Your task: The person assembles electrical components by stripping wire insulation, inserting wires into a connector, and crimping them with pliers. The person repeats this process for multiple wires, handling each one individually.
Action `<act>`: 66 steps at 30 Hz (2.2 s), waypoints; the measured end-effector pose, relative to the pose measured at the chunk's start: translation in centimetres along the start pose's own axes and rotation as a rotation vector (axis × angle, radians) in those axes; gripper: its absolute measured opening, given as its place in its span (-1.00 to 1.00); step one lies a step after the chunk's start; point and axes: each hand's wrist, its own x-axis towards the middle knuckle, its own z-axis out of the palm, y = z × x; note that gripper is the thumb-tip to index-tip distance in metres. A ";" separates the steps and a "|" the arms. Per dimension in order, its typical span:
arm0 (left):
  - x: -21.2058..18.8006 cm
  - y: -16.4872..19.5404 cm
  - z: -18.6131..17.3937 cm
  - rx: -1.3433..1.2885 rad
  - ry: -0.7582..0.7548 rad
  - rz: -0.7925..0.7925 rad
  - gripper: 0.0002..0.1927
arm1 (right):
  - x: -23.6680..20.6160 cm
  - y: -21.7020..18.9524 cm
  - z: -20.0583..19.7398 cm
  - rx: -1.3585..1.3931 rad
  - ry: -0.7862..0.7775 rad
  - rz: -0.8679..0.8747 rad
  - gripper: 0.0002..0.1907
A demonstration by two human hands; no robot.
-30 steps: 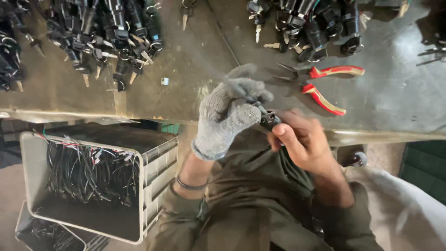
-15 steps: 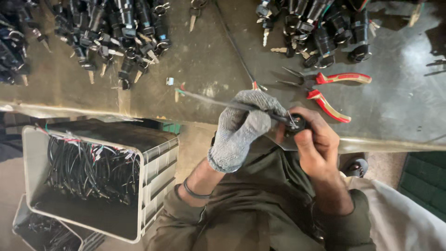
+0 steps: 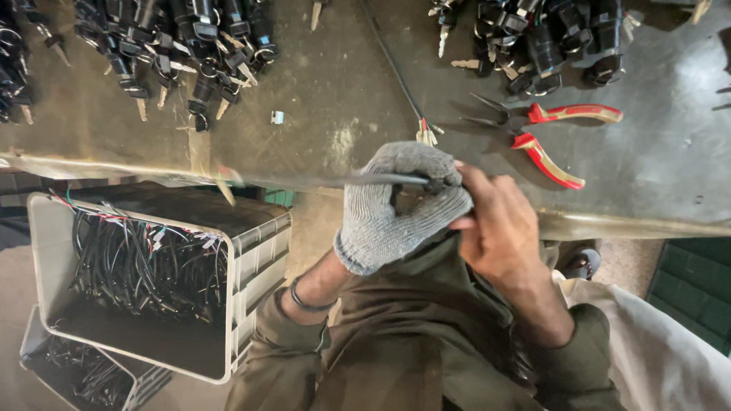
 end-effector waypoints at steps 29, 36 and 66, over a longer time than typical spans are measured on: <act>0.1 0.3 -1.1 -0.042 -0.191 -0.076 -0.55 | -0.3 0.1 -0.7 0.139 0.164 0.055 -0.69; 0.0 -2.5 -2.0 0.345 -0.178 0.166 -0.45 | -0.5 -0.2 -0.8 0.244 0.119 0.144 -0.68; -0.7 -1.8 -0.2 0.073 -0.216 0.148 -0.61 | -1.2 0.7 0.3 0.540 0.026 0.510 -0.69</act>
